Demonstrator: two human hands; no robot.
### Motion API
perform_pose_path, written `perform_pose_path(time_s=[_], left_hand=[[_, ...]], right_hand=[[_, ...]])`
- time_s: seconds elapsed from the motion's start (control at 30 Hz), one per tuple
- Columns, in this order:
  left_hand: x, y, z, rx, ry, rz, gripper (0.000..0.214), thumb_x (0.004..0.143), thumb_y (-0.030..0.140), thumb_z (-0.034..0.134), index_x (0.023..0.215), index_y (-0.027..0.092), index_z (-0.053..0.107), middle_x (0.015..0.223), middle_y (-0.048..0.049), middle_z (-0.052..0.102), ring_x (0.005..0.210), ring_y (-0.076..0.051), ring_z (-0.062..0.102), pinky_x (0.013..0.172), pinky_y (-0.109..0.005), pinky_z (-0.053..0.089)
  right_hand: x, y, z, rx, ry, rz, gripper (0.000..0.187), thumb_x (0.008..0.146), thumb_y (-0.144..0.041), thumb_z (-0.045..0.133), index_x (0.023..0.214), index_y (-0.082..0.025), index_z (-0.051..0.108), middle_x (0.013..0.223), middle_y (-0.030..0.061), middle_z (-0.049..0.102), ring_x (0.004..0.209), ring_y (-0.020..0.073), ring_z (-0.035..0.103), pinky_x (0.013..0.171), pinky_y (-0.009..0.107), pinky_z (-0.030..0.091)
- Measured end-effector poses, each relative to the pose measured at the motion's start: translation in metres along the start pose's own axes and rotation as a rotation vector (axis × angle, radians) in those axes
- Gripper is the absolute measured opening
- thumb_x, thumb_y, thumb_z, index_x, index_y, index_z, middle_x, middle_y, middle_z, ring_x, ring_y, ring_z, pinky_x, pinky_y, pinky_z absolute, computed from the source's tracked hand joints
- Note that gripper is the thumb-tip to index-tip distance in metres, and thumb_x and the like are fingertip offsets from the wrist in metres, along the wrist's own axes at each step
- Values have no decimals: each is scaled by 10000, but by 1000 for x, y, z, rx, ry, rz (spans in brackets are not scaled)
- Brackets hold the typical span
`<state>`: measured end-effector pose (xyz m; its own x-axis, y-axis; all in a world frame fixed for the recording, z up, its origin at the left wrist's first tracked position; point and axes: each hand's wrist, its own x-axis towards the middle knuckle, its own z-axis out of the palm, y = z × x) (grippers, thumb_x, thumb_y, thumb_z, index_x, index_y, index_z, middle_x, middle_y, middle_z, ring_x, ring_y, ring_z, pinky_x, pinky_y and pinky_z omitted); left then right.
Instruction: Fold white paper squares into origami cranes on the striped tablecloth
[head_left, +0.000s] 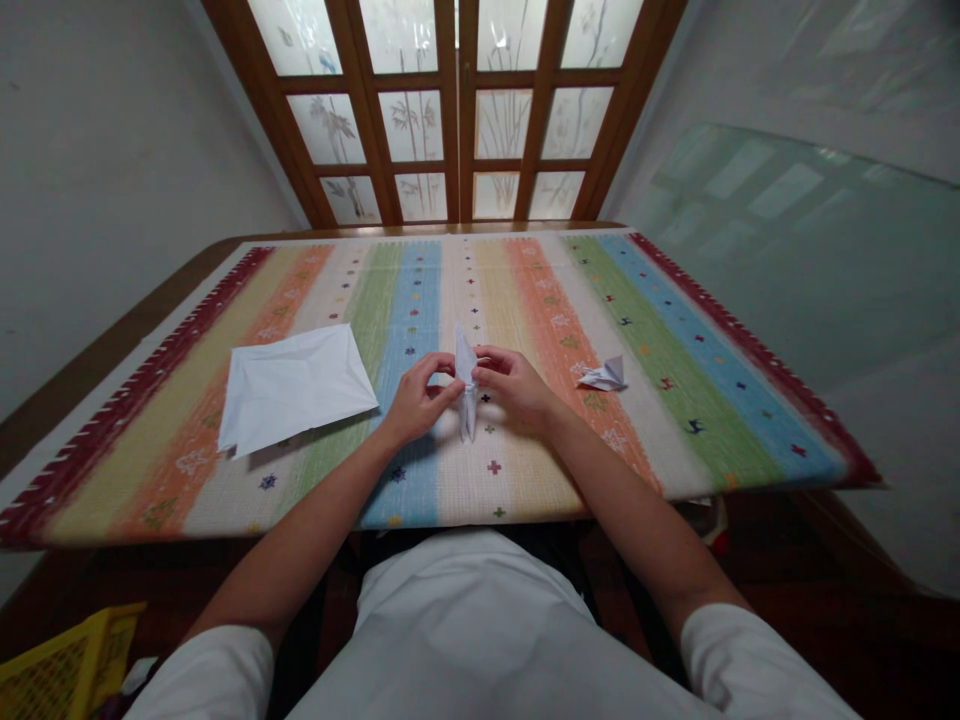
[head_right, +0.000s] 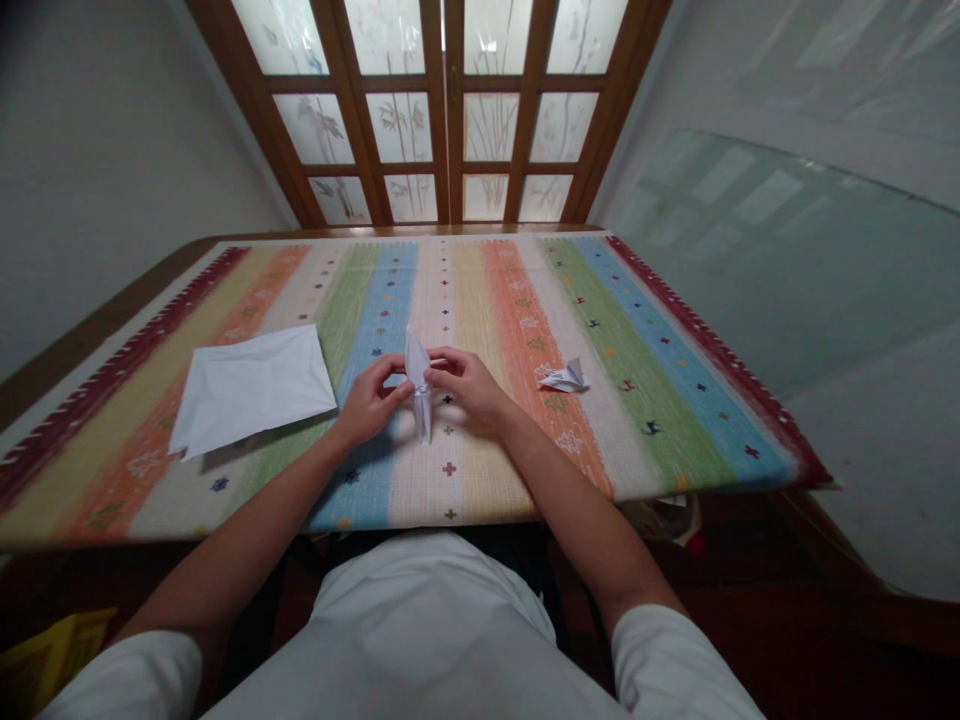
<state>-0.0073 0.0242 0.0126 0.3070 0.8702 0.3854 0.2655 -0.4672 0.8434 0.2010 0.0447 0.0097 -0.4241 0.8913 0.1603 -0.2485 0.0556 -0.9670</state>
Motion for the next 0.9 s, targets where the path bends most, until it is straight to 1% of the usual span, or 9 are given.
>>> perform_pose_path(time_s=[0.07,0.13,0.27,0.33,0.4,0.5,0.67,0.77,0.9], left_hand=[[0,0,-1,-15,-2,0,364,940,524,707,1092,193,694,1195,-118,706,1076,-243,685,799,-319,616],[0,-1,-1,-51,-15,-17,361,936,516,712,1101,195,691,1192,-113,701,1095,-248,681,823,-328,615],[1,-2,-1,-141,-57,-42,359,945,510,709,1123,199,686,1218,-111,689,1139,-255,676,894,-356,613],[0,-3,-1,-170,-72,-41,366,937,518,721,1116,201,678,1210,-105,683,1127,-253,678,915,-367,610],[0,-3,-1,-177,-73,-41,373,926,530,733,1091,202,667,1176,-94,674,1089,-247,679,917,-371,608],[0,-3,-2,-159,-70,-42,375,923,543,725,1064,202,659,1145,-84,652,1062,-240,666,891,-358,606],[2,-3,-6,-77,-62,-7,319,943,507,669,1023,199,664,1111,-82,621,1069,-243,631,841,-332,598],[3,-3,-8,-20,-65,15,263,945,443,646,1026,194,671,1131,-90,619,1079,-246,624,827,-333,594],[3,-5,-9,67,-42,48,174,922,311,603,1021,194,686,1135,-90,639,1082,-244,622,854,-345,589]], right_hand=[[0,-1,-3,-4,-22,-8,430,736,-550,940,997,-240,795,992,44,797,901,210,728,878,358,588],[0,-2,-6,-37,-21,-42,404,754,-546,928,1001,-247,816,1039,53,799,950,221,726,918,372,576],[0,-5,-12,-147,8,-131,250,797,-452,902,950,-262,849,1083,54,789,1081,236,703,1048,396,515],[-1,-6,-13,-136,-15,-119,215,802,-407,893,957,-264,854,1086,51,784,1075,233,705,1039,395,515],[-2,-5,-11,-91,-39,-92,207,805,-377,882,977,-265,855,1092,47,778,1025,218,716,997,382,528],[-4,-4,-8,-56,-27,-77,190,815,-343,867,987,-265,853,1104,42,774,982,199,725,961,363,531],[-4,-6,-10,-78,33,-81,184,799,-333,869,966,-257,855,1085,49,794,981,206,728,966,371,535],[-1,-8,-16,-117,28,-74,203,803,-359,869,978,-255,861,1046,57,808,989,221,729,975,389,538],[2,-7,-25,-202,2,-115,251,820,-438,873,1004,-268,868,1057,68,807,1029,240,724,989,408,538]])
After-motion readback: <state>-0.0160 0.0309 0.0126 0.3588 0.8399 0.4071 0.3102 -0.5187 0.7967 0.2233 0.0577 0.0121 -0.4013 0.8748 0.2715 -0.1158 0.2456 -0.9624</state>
